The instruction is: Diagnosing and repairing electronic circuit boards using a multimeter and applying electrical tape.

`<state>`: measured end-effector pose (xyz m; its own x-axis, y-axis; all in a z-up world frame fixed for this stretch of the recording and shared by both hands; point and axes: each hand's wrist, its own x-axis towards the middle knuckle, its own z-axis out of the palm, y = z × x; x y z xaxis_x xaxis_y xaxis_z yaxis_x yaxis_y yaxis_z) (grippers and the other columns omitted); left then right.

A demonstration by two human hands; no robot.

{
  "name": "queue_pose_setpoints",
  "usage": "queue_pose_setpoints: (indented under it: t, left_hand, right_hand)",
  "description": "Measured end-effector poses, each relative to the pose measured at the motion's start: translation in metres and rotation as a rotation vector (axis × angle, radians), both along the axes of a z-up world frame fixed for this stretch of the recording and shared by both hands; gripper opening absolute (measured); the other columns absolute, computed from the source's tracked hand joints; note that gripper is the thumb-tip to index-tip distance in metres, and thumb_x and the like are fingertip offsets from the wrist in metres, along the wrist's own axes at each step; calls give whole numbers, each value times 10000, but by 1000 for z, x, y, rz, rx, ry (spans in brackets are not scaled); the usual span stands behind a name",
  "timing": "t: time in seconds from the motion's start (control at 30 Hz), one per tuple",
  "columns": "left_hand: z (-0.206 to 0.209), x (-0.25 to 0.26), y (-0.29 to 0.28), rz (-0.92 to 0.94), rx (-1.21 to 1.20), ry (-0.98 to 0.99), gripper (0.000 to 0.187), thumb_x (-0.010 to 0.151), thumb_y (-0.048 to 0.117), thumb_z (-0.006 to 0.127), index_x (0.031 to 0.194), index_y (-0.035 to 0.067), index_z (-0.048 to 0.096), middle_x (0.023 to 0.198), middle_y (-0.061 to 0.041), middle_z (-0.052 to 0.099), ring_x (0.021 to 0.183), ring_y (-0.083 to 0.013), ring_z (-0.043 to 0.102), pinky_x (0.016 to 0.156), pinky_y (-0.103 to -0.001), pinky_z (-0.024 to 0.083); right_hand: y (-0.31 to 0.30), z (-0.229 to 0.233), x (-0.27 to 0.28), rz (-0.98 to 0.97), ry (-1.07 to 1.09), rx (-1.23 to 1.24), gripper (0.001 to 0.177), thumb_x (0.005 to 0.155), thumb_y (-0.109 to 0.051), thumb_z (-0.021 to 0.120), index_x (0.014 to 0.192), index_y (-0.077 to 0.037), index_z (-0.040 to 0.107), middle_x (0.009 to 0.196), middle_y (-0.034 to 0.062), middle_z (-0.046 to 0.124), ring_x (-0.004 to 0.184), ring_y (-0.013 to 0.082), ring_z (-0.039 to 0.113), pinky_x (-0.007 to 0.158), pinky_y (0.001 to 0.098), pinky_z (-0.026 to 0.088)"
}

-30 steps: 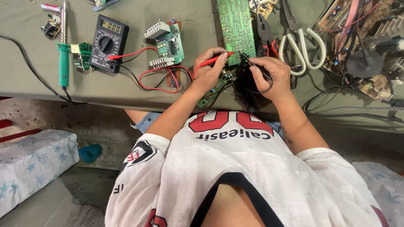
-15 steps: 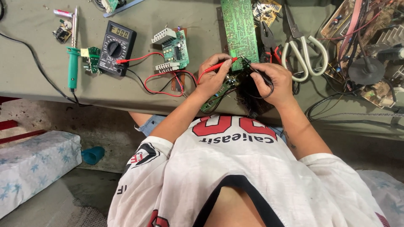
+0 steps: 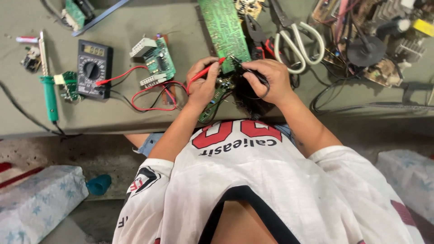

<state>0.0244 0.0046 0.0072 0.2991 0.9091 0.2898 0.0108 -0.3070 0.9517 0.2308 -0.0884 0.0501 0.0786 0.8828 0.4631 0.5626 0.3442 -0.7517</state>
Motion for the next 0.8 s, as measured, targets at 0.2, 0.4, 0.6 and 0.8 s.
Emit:
queue_pose_setpoints:
  t: [0.2,0.4,0.6,0.8]
  left_hand:
    - [-4,3,0,-15,17,2,109,995,155,715,1040,81,781,817,-126,754,715,-235,729,717,-348,579]
    - [-6,3,-1,9,41,-2,117,992,152,715,1042,69,780,803,-129,751,693,-251,728,720,-369,576]
    - [-3,2,-1,-2,45,4,114,1002,144,705,1046,67,774,812,-130,745,700,-256,717,717,-376,566]
    - [1,0,-1,-1,40,10,114,996,154,708,1048,78,775,849,-131,755,760,-300,729,764,-396,561]
  right_hand:
    - [-1,-5,1,-16,48,-3,158,1000,-135,723,1090,-25,792,950,151,785,875,404,740,770,468,582]
    - [-2,-6,1,-7,56,-14,151,1006,-131,719,1084,-19,785,958,150,787,892,400,742,776,474,582]
    - [-3,-10,4,10,41,-18,170,1011,-141,708,1107,-21,782,979,147,786,908,393,741,782,465,585]
    - [-2,-4,1,5,30,-35,176,1009,-155,709,1107,-33,790,991,142,789,924,383,743,790,456,586]
